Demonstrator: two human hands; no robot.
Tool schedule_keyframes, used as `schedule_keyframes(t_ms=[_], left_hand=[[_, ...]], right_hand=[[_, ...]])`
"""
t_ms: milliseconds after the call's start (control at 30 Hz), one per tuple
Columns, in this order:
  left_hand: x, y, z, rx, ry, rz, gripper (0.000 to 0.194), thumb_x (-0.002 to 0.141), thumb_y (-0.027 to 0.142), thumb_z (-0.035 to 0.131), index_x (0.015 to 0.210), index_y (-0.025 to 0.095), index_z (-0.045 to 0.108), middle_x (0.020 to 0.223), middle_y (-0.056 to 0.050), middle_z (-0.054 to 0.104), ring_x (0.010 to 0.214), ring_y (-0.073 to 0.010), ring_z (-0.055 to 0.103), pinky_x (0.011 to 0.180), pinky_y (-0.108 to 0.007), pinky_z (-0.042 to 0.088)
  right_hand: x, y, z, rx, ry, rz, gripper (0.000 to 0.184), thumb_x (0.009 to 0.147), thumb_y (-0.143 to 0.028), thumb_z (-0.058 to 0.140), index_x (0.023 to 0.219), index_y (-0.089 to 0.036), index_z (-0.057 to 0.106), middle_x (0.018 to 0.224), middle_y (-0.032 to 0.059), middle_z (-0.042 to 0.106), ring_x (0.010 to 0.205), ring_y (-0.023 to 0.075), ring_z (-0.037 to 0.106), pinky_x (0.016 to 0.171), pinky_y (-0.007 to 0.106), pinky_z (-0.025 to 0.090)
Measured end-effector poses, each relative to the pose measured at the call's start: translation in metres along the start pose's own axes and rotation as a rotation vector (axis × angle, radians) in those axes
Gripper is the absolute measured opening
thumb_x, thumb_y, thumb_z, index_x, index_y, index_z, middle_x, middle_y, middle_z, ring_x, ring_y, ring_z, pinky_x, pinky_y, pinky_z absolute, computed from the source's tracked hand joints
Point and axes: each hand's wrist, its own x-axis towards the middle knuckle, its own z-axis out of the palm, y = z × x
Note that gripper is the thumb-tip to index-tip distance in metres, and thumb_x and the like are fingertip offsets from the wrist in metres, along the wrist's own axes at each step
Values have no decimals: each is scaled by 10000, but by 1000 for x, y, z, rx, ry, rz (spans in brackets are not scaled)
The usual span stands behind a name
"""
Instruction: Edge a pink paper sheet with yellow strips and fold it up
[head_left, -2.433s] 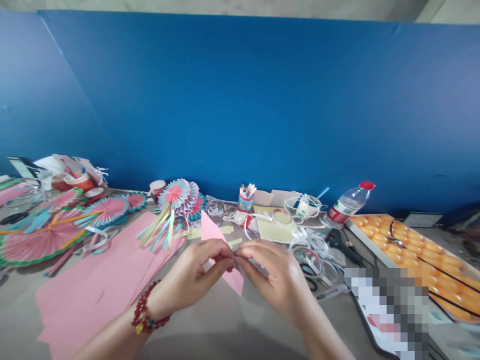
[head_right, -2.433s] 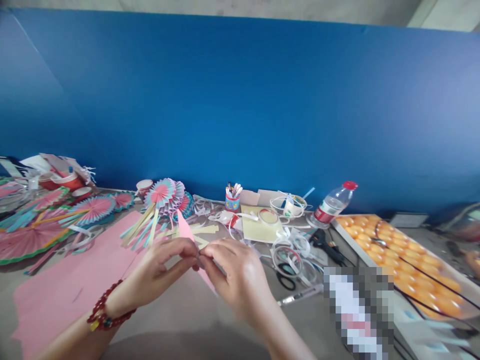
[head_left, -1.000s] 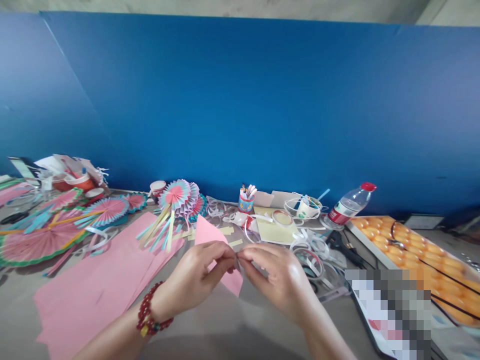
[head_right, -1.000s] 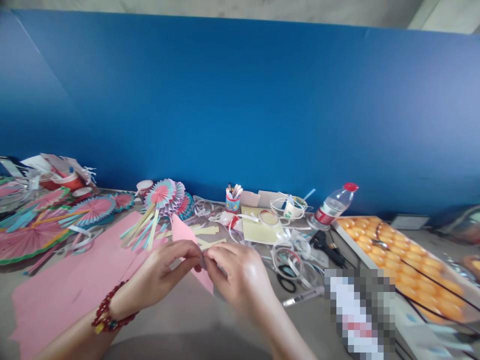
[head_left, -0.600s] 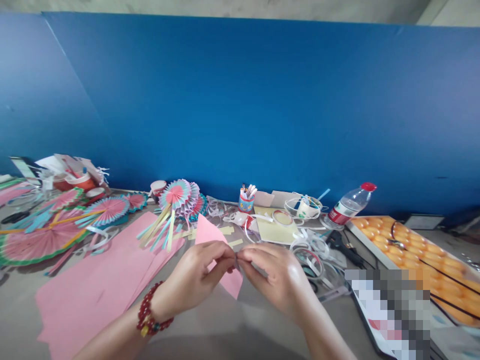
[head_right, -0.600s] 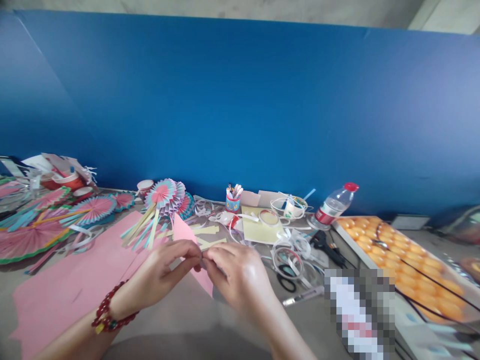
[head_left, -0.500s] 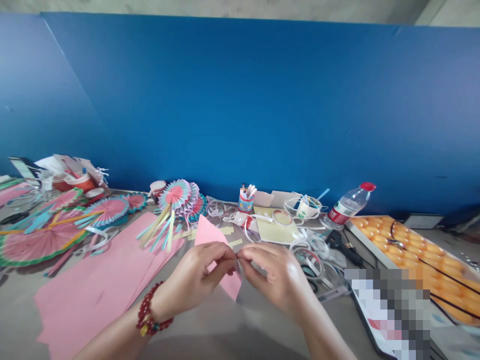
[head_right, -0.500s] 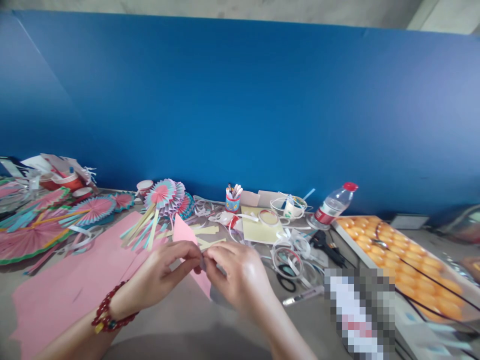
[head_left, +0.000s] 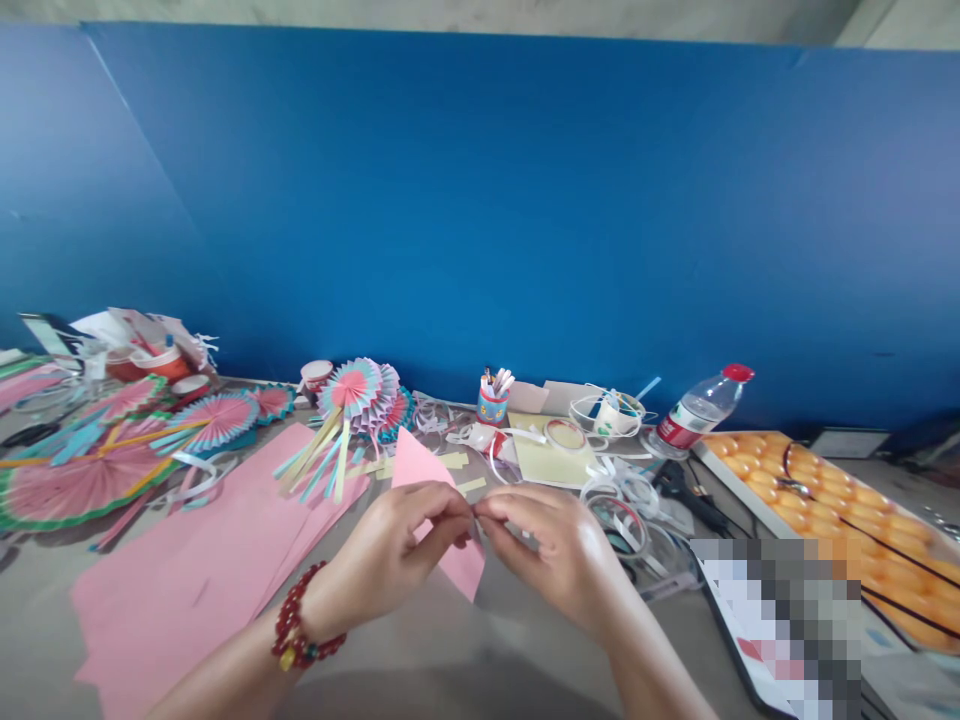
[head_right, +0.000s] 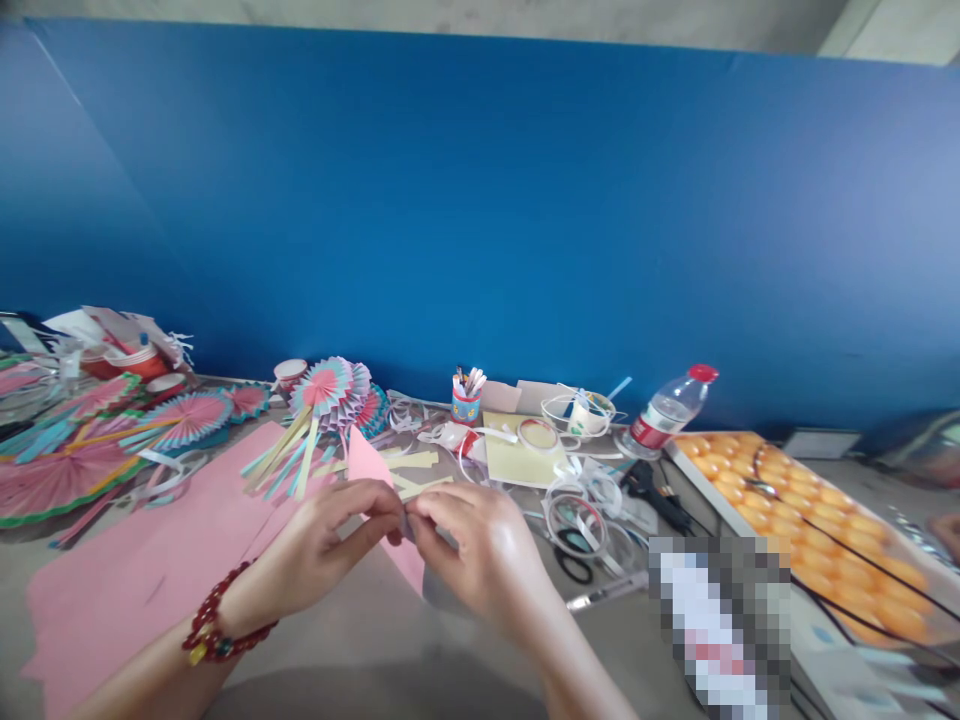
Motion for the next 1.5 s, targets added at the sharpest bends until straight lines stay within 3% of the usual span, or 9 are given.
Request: schedule_keyframes(t_ms=[733, 1233, 1500], left_hand=[[2, 2, -2, -58, -22, -50, 175, 961, 178, 513, 820, 171, 616, 767, -16, 690, 719, -131, 631, 663, -202, 456], [5, -1, -1, -47, 0, -16, 186, 978, 202, 508, 826, 171, 610, 757, -11, 680, 714, -128, 630, 672, -209, 448], [5, -1, 1, -54, -23, -28, 170, 963, 163, 510, 837, 172, 624, 771, -9, 688, 726, -127, 632, 673, -207, 449]], right_hand=[[-1, 2, -1, -25, -3, -23, 173, 948, -132, 499, 902, -203, 650, 861, 26, 707, 779, 142, 639, 706, 231, 434], [0, 1, -2, 48, -37, 108, 106, 944, -221, 576, 904, -220, 674, 848, 9, 707, 771, 142, 641, 710, 224, 450], [-2, 7, -1, 44, -47, 110, 176, 945, -151, 518, 881, -222, 667, 857, 13, 709, 772, 138, 638, 709, 223, 444]])
